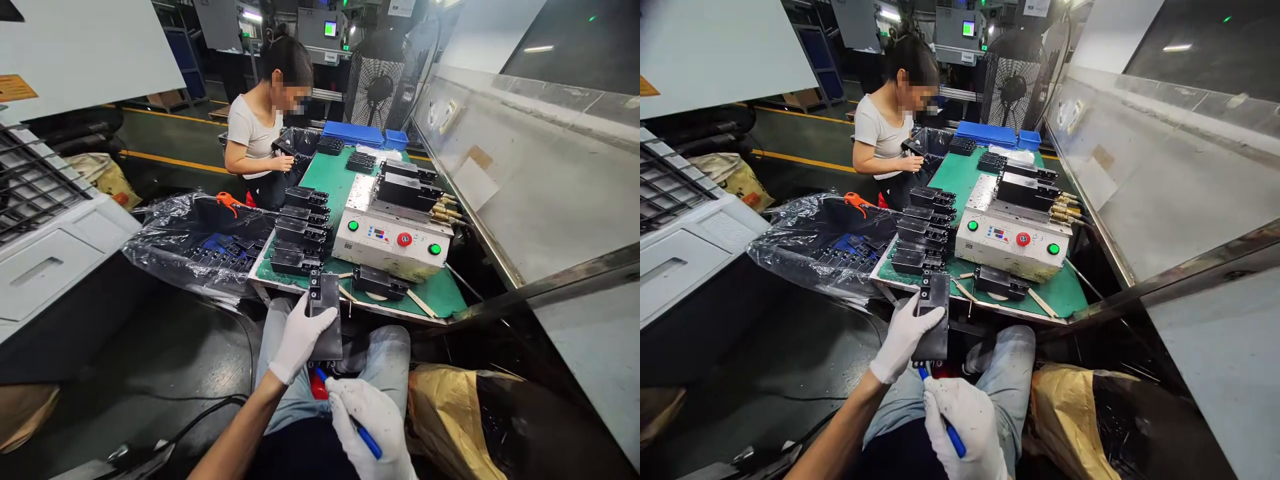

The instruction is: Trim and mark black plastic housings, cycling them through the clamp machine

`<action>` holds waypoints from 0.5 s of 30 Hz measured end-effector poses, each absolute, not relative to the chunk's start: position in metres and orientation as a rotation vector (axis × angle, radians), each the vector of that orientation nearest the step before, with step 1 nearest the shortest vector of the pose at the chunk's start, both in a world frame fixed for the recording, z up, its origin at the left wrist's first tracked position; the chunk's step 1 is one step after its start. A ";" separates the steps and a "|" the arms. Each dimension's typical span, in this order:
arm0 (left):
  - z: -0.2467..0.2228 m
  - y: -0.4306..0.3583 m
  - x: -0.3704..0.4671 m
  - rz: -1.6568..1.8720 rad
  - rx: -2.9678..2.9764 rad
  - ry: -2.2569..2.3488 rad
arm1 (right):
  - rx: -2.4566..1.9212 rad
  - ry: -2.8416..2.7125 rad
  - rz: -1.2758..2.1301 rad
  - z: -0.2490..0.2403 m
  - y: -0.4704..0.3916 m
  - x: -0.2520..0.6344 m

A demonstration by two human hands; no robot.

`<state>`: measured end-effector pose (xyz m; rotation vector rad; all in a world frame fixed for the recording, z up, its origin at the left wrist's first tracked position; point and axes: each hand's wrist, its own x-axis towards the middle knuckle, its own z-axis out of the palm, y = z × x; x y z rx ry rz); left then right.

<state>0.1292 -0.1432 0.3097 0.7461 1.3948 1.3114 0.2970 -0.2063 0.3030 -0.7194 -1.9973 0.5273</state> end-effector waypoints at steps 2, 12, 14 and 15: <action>0.308 -0.144 0.129 1.324 0.776 1.410 | -0.747 -1.981 0.550 0.300 -0.208 0.294; 0.296 -0.144 0.126 1.332 0.723 1.382 | -0.830 -1.901 0.436 0.296 -0.213 0.311; 0.295 -0.143 0.127 1.351 0.700 1.393 | -0.869 -1.903 0.449 0.291 -0.213 0.313; 0.294 -0.142 0.127 1.371 0.677 1.397 | -0.878 -1.908 0.447 0.288 -0.214 0.314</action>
